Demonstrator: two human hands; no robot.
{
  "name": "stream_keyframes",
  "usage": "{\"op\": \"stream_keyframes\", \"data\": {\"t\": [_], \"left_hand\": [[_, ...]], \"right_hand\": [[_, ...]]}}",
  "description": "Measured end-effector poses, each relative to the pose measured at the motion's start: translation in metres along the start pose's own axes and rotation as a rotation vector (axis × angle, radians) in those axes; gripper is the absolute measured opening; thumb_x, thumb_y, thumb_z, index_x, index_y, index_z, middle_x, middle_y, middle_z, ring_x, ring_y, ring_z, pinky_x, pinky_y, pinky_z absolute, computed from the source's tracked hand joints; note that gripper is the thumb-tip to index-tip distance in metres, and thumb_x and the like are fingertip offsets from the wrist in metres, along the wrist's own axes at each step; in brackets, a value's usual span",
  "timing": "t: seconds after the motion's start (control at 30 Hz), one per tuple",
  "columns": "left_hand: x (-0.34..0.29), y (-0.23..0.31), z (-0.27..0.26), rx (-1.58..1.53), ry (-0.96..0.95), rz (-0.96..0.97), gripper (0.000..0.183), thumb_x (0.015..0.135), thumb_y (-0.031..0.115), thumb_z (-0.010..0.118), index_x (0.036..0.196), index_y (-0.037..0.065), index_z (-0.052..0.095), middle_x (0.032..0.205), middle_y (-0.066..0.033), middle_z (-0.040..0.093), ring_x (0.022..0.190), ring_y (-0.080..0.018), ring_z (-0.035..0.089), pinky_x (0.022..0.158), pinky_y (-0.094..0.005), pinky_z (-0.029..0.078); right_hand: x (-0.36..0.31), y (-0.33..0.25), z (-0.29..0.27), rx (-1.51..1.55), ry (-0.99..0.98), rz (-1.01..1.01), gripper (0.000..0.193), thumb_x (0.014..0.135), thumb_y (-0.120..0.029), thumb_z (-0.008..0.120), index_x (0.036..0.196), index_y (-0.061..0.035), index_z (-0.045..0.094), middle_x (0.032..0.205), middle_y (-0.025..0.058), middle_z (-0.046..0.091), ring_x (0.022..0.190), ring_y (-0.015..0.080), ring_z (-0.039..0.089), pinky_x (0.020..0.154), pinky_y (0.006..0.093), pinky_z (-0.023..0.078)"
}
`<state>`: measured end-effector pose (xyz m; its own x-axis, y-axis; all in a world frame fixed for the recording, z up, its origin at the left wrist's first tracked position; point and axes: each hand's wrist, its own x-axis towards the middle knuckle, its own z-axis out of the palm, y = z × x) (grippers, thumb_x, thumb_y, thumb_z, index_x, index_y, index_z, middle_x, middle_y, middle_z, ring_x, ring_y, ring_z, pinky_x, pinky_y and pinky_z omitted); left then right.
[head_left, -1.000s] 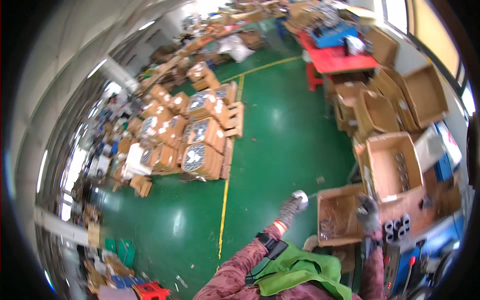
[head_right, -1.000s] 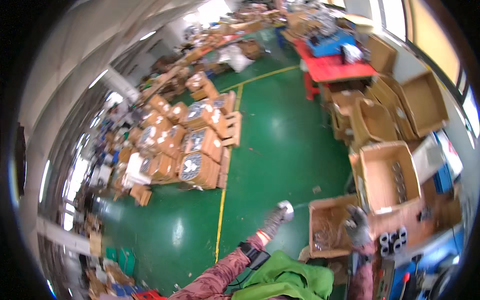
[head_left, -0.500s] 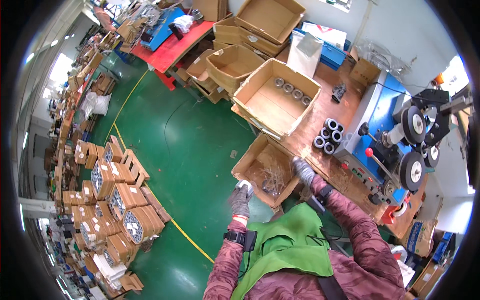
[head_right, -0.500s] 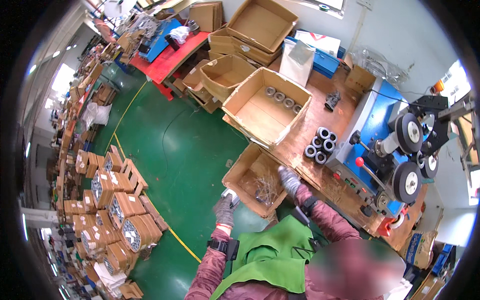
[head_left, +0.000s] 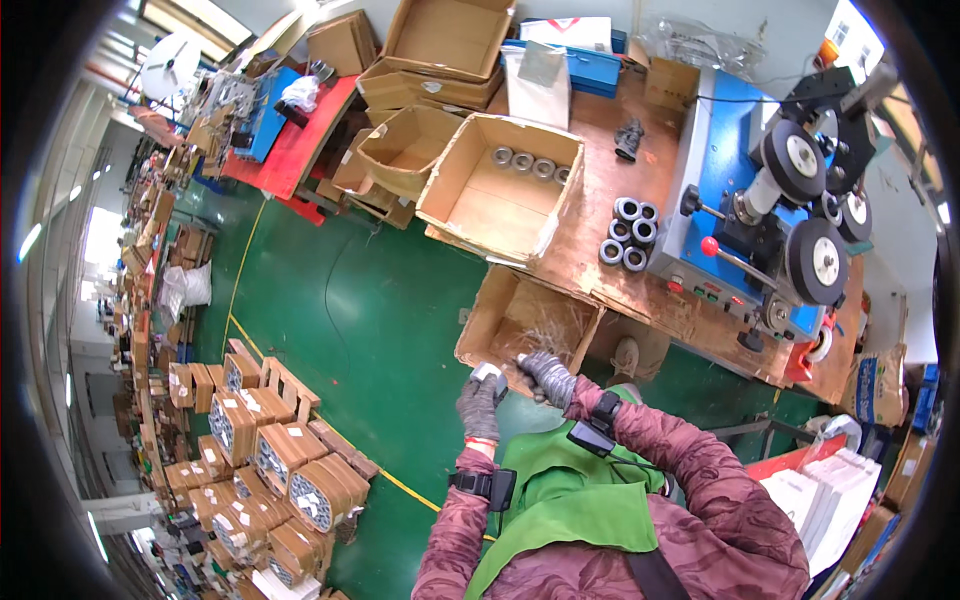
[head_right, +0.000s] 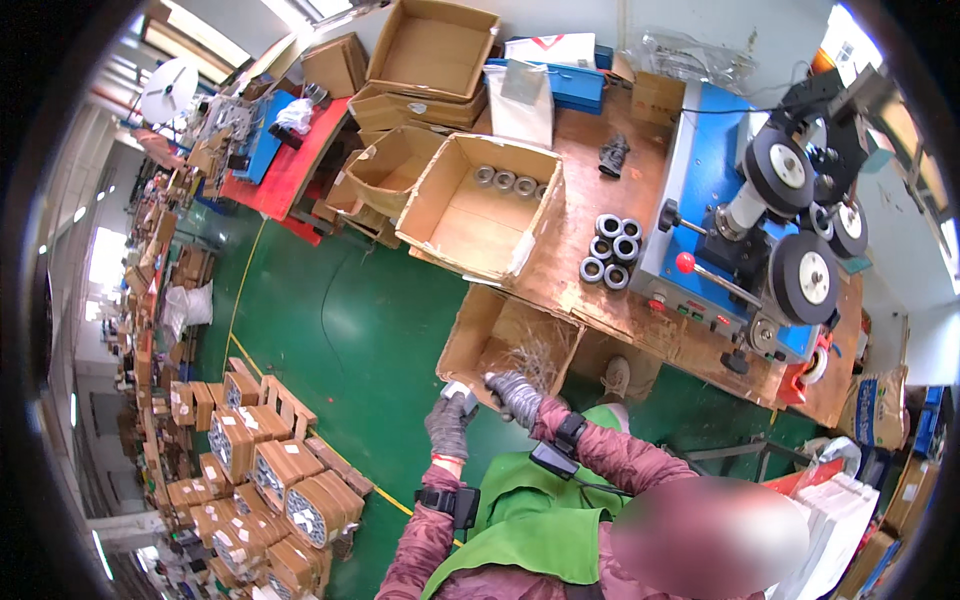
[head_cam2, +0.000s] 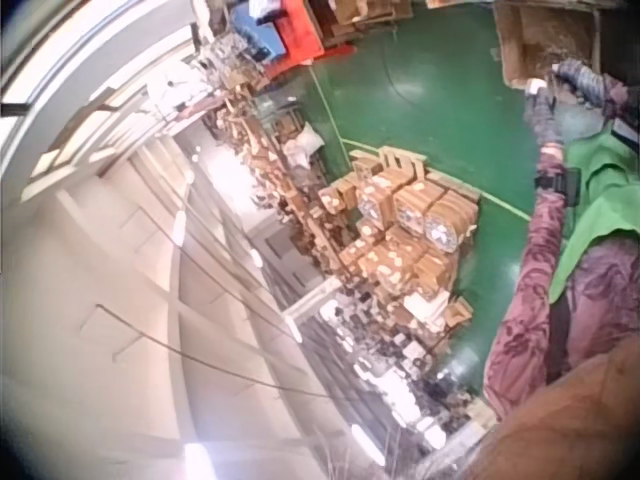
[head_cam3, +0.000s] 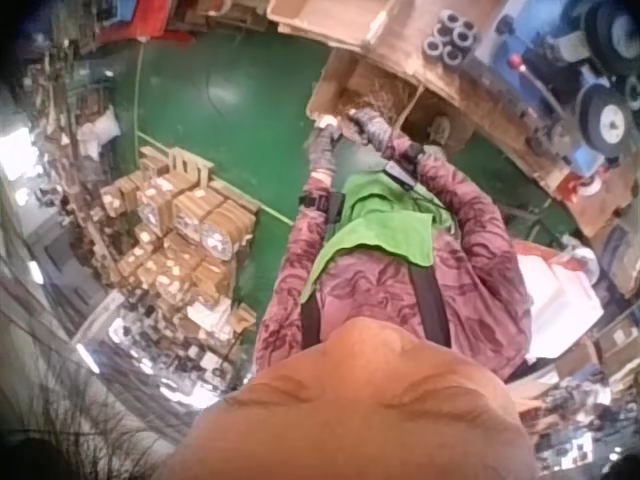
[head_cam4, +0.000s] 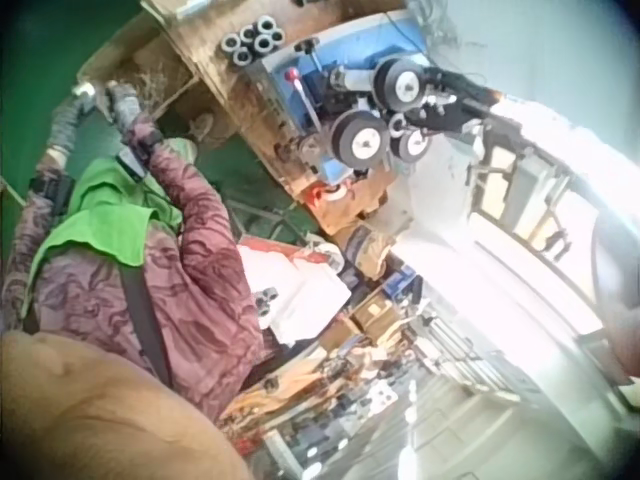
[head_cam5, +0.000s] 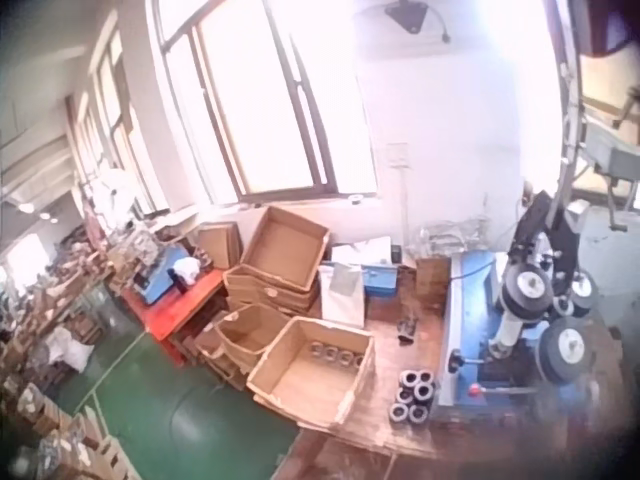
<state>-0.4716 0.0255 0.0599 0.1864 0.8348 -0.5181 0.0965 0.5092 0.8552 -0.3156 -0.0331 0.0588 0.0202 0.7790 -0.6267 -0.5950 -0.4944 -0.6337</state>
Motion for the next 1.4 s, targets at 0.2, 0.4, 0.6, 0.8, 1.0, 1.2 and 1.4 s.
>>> {"op": "stream_keyframes", "data": {"t": [0.2, 0.4, 0.6, 0.8, 1.0, 1.2, 1.4], "left_hand": [[-0.009, 0.007, 0.014, 0.274, -0.164, 0.136, 0.033, 0.08, 0.014, 0.058, 0.108, -0.002, 0.054, 0.099, -0.0097, 0.056, 0.087, -0.0197, 0.057, 0.073, -0.0349, 0.052], [-0.022, -0.008, -0.015, 0.271, -0.129, 0.06, 0.024, 0.071, 0.013, 0.071, 0.091, 0.004, 0.06, 0.082, -0.0077, 0.058, 0.068, -0.0163, 0.055, 0.058, -0.0317, 0.051], [-0.055, -0.027, 0.083, 0.072, -0.281, -0.218, 0.03, 0.078, 0.017, 0.063, 0.095, -0.005, 0.054, 0.09, -0.0149, 0.057, 0.08, -0.0264, 0.057, 0.066, -0.0435, 0.053], [-0.078, -0.037, 0.162, 0.135, -0.446, -0.257, 0.033, 0.077, 0.017, 0.064, 0.102, -0.003, 0.052, 0.096, -0.0147, 0.056, 0.087, -0.0282, 0.055, 0.073, -0.0482, 0.052], [-0.135, -0.052, 0.277, 0.295, -0.704, -0.226, 0.036, 0.079, 0.021, 0.061, 0.103, -0.004, 0.053, 0.098, -0.0126, 0.056, 0.089, -0.0266, 0.056, 0.076, -0.0458, 0.05], [-0.193, -0.049, 0.335, 0.538, -0.754, -0.013, 0.03, 0.08, 0.019, 0.061, 0.094, -0.007, 0.058, 0.084, -0.0096, 0.059, 0.074, -0.0183, 0.058, 0.07, -0.0358, 0.051], [-0.206, -0.052, 0.345, 0.596, -0.754, 0.013, 0.032, 0.08, 0.02, 0.06, 0.097, -0.007, 0.059, 0.082, -0.0087, 0.06, 0.072, -0.0168, 0.058, 0.069, -0.0331, 0.051]], "right_hand": [[-0.019, 0.026, -0.124, 0.382, 0.351, 0.011, 0.016, 0.087, -0.026, 0.052, 0.081, -0.011, 0.055, 0.065, -0.0005, 0.052, 0.049, 0.0083, 0.045, 0.039, 0.0229, 0.04], [-0.029, 0.087, -0.294, 0.167, 0.812, -0.104, 0.025, 0.087, -0.022, 0.052, 0.108, -0.0087, 0.053, 0.079, 0.0001, 0.058, 0.058, 0.0112, 0.053, 0.054, 0.03, 0.05], [-0.038, 0.197, -0.465, 0.101, 1.271, -0.211, 0.031, 0.081, -0.024, 0.054, 0.108, -0.0087, 0.056, 0.092, 0.0067, 0.061, 0.08, 0.0208, 0.057, 0.072, 0.0329, 0.047], [-0.173, 0.167, -0.419, -0.053, 1.541, 0.021, 0.026, 0.075, -0.021, 0.06, 0.098, -0.01, 0.06, 0.093, 0.0151, 0.062, 0.086, 0.0311, 0.058, 0.078, 0.0362, 0.046], [-0.352, 0.162, -0.515, -0.312, 1.963, -0.158, 0.039, 0.073, -0.021, 0.065, 0.109, -0.0113, 0.055, 0.109, 0.0126, 0.054, 0.099, 0.0312, 0.053, 0.083, 0.0376, 0.044], [-0.349, 0.124, -0.581, 0.017, 1.61, 0.248, 0.053, 0.075, -0.04, 0.06, 0.123, -0.02, 0.047, 0.119, 0.0181, 0.048, 0.11, 0.0334, 0.048, 0.092, 0.0385, 0.04], [-0.331, 0.153, -0.616, 0.148, 1.632, 0.092, 0.043, 0.072, -0.027, 0.066, 0.111, -0.0147, 0.053, 0.109, 0.0178, 0.054, 0.1, 0.0314, 0.054, 0.085, 0.0373, 0.043]]}}
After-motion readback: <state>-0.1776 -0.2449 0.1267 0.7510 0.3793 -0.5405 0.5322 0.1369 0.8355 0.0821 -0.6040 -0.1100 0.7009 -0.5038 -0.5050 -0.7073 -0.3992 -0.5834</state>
